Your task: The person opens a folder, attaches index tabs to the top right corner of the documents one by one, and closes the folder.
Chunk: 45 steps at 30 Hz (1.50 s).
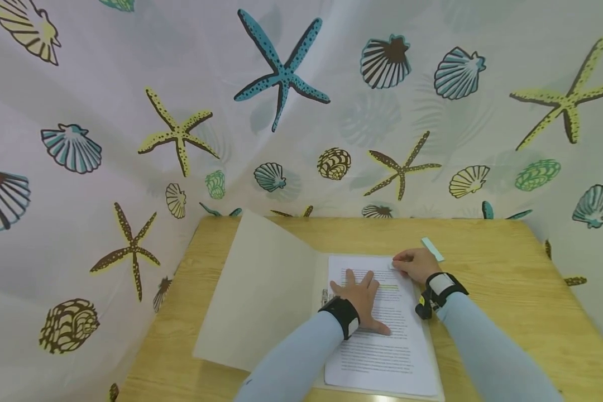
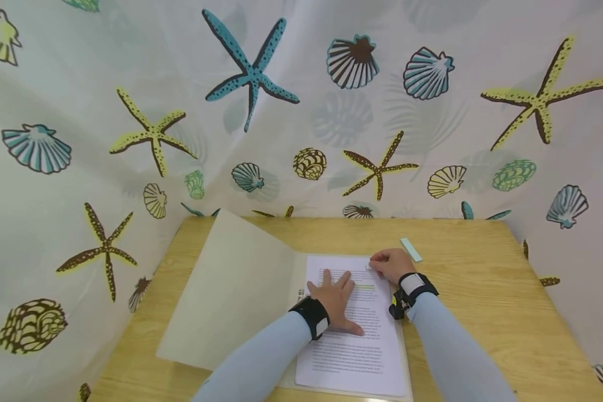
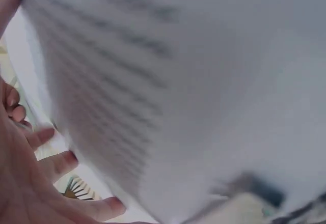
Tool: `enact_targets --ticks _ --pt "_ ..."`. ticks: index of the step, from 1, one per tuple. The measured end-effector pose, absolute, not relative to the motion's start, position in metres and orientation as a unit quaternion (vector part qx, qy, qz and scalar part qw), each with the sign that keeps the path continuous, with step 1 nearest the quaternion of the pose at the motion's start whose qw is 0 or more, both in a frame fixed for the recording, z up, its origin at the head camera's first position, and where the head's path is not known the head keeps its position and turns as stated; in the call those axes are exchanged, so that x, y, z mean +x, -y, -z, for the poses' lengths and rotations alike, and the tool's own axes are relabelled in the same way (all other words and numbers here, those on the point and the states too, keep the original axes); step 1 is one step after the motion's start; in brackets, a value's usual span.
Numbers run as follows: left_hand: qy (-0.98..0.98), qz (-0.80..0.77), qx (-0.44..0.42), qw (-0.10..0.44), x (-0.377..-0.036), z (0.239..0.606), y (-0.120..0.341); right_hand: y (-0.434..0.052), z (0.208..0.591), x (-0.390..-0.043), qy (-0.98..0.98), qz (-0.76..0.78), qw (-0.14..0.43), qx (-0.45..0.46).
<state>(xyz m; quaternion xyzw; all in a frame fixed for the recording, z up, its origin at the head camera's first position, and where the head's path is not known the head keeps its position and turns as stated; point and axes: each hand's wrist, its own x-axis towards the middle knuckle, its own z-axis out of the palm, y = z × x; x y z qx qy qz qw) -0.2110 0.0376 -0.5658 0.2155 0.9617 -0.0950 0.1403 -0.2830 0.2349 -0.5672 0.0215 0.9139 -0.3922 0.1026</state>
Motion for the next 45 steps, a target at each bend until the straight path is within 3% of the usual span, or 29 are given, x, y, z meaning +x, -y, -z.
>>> enact_targets --ticks 7,36,45 --pt "-0.959 0.082 0.207 0.176 -0.210 0.551 -0.041 -0.238 0.572 -0.283 -0.915 0.385 0.116 0.033" --pt "-0.958 0.096 0.210 0.169 -0.209 0.547 -0.042 -0.239 0.571 -0.286 -0.923 0.363 0.123 0.029" --pt "-0.960 0.093 0.209 0.162 -0.214 0.566 -0.044 -0.237 0.573 -0.286 -0.927 0.353 0.125 0.034"
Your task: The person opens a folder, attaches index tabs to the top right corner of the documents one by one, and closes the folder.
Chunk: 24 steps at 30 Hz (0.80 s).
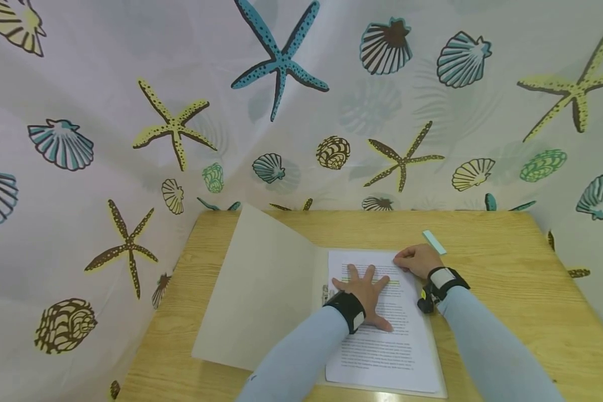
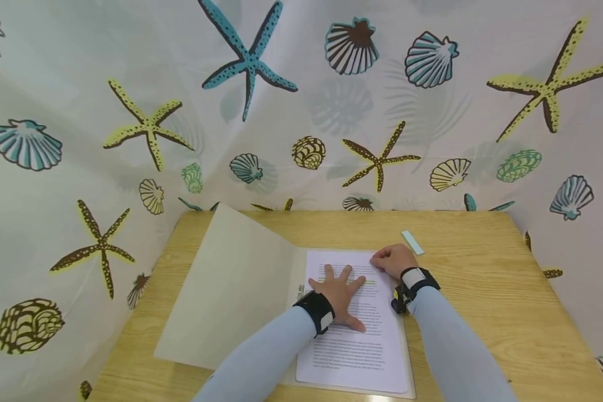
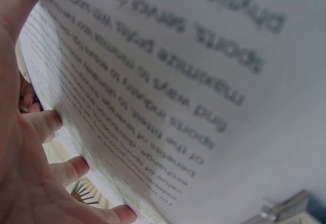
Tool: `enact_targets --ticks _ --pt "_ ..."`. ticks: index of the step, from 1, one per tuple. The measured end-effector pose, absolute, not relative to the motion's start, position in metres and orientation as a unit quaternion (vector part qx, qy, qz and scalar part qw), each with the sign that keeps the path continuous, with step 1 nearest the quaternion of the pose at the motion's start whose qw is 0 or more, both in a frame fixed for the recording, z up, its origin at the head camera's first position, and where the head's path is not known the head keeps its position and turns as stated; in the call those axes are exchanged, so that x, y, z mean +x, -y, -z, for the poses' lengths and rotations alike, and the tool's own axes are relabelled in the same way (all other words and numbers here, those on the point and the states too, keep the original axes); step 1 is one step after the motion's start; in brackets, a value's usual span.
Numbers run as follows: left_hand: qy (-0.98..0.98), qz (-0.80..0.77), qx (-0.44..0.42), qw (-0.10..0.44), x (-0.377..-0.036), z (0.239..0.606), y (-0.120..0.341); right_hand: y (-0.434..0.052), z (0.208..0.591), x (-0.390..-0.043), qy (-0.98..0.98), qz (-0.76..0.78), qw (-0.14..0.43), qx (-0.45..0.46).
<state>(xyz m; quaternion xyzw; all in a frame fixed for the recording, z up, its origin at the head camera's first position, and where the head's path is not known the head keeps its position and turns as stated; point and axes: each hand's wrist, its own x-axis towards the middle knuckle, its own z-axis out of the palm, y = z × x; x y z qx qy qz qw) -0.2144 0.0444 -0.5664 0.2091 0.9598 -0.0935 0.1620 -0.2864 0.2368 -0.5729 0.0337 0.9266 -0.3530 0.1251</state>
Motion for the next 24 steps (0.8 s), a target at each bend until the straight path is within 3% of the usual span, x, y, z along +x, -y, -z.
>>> enact_targets --ticks 24 --pt "-0.963 0.088 0.198 0.160 -0.205 0.562 -0.046 -0.241 0.584 -0.289 -0.930 0.343 0.134 0.018"
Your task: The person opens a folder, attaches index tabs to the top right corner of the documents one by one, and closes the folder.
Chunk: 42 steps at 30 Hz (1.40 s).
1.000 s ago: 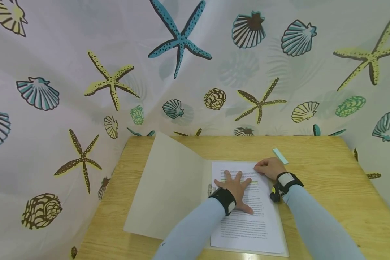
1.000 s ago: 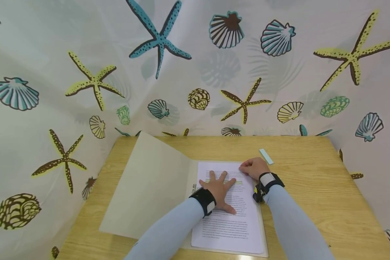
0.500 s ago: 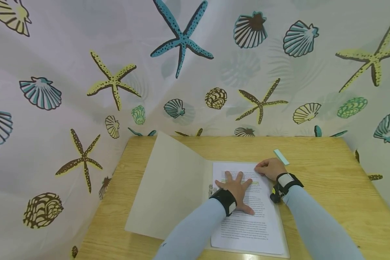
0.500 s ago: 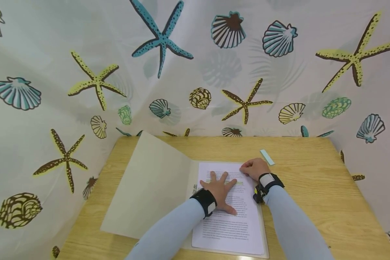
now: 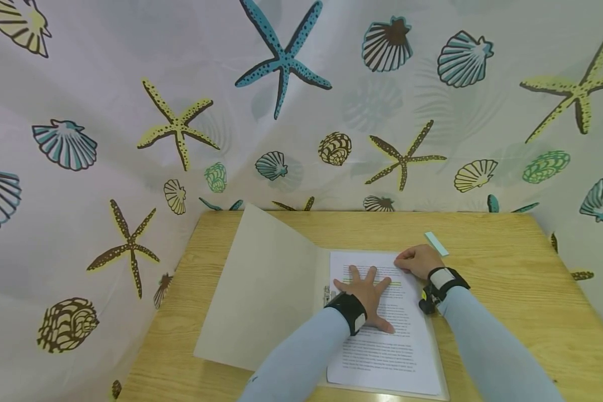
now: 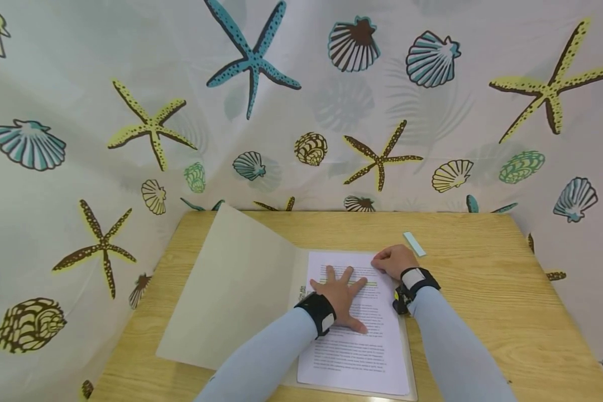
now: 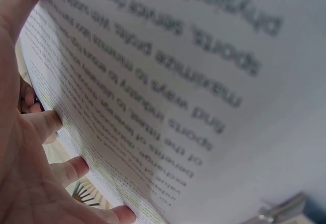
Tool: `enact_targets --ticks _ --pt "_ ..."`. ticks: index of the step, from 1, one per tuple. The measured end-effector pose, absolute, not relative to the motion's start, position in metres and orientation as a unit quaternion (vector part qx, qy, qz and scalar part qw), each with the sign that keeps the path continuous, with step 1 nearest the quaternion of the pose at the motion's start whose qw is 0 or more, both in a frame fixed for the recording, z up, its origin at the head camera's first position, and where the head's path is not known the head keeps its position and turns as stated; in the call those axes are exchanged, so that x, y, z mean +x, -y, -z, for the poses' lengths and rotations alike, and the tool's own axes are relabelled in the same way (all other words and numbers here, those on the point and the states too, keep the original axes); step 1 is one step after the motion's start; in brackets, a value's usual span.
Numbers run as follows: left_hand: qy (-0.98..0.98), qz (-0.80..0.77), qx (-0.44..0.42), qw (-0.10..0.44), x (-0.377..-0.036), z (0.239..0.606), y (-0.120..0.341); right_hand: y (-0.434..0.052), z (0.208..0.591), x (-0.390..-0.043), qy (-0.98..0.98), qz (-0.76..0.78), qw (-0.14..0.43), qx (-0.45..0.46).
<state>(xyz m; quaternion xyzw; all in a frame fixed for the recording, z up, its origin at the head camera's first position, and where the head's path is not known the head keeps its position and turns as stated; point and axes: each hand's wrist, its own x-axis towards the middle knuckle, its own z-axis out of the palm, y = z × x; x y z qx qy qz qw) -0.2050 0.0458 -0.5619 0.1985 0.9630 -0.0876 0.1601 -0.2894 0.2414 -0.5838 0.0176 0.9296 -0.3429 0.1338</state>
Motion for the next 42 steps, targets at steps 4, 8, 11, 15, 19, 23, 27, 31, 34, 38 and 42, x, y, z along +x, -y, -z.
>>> enact_targets --ticks 4,8,11,15,19,23,27,31,34,38,42 --pt "-0.963 0.088 0.197 0.163 -0.204 0.560 -0.046 -0.243 0.584 -0.291 -0.925 0.351 0.145 0.019" --pt "-0.962 0.090 0.197 0.167 -0.204 0.559 -0.046 -0.244 0.585 -0.292 -0.923 0.353 0.150 0.020" --pt "-0.961 0.089 0.198 0.171 -0.204 0.560 -0.046 -0.244 0.584 -0.292 -0.923 0.352 0.154 0.018" --pt "-0.961 0.087 0.198 0.172 -0.205 0.561 -0.046 -0.244 0.581 -0.291 -0.923 0.350 0.157 0.013" --pt "-0.961 0.090 0.198 0.169 -0.206 0.563 -0.046 -0.243 0.577 -0.289 -0.926 0.346 0.155 0.007" --pt "-0.962 0.093 0.197 0.167 -0.206 0.564 -0.047 -0.242 0.575 -0.288 -0.927 0.344 0.153 0.003" --pt "-0.962 0.090 0.197 0.165 -0.206 0.565 -0.047 -0.240 0.573 -0.288 -0.925 0.346 0.155 0.008" --pt "-0.963 0.090 0.197 0.163 -0.207 0.567 -0.047 -0.237 0.572 -0.289 -0.927 0.341 0.153 0.009" --pt "-0.963 0.090 0.198 0.162 -0.207 0.568 -0.047 -0.235 0.571 -0.289 -0.932 0.332 0.148 0.006" --pt "-0.963 0.090 0.199 0.160 -0.207 0.567 -0.047 -0.235 0.570 -0.288 -0.939 0.316 0.133 -0.006" --pt "-0.963 0.090 0.200 0.157 -0.207 0.567 -0.047 -0.237 0.571 -0.288 -0.946 0.299 0.126 -0.008"
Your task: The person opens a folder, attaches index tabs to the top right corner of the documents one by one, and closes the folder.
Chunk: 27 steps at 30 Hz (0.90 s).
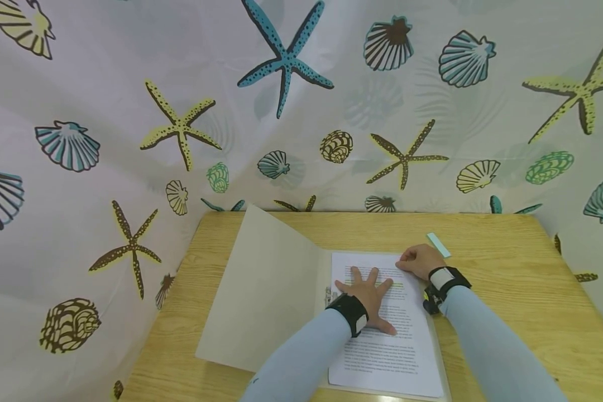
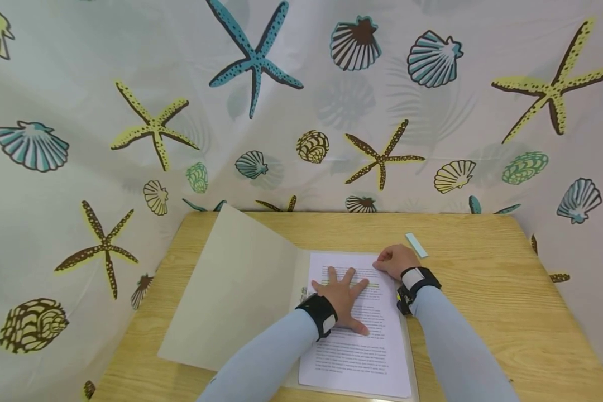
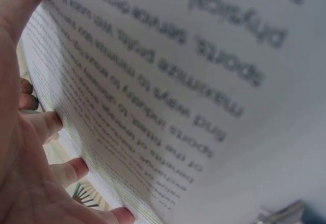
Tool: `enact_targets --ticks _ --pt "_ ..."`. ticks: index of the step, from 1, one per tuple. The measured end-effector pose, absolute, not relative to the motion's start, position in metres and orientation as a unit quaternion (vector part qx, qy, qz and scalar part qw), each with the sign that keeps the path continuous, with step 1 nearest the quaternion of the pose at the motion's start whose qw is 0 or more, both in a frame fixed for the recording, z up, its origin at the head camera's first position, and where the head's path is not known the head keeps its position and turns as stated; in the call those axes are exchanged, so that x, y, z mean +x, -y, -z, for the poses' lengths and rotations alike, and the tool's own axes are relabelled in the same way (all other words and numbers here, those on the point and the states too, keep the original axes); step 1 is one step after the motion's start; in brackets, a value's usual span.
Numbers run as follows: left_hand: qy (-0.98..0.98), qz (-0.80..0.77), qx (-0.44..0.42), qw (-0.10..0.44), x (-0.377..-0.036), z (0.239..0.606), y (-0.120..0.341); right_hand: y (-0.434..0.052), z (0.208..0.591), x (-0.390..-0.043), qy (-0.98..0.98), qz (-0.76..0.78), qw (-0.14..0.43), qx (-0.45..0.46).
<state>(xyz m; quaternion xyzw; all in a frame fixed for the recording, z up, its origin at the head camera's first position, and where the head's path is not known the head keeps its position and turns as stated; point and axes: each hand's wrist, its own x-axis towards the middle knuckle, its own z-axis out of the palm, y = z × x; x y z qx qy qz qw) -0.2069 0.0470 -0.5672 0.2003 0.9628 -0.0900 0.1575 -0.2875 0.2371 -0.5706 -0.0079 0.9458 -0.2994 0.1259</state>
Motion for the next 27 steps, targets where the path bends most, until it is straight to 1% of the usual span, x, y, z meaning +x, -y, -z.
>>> enact_targets --ticks 6,13,17,21,27 --pt "-0.964 0.088 0.199 0.153 -0.2073 0.5673 -0.0476 -0.2415 0.5745 -0.2886 -0.946 0.301 0.119 -0.012" --pt "-0.964 0.083 0.201 0.151 -0.2072 0.5675 -0.0479 -0.2443 0.5801 -0.2873 -0.928 0.350 0.127 0.022" --pt "-0.965 0.082 0.200 0.149 -0.2068 0.5667 -0.0476 -0.2409 0.5790 -0.2873 -0.928 0.349 0.128 0.034" --pt "-0.963 0.088 0.202 0.153 -0.2054 0.5649 -0.0474 -0.2375 0.5770 -0.2882 -0.930 0.336 0.139 0.044" --pt "-0.962 0.094 0.203 0.156 -0.2039 0.5618 -0.0459 -0.2376 0.5780 -0.2921 -0.932 0.323 0.163 0.032"
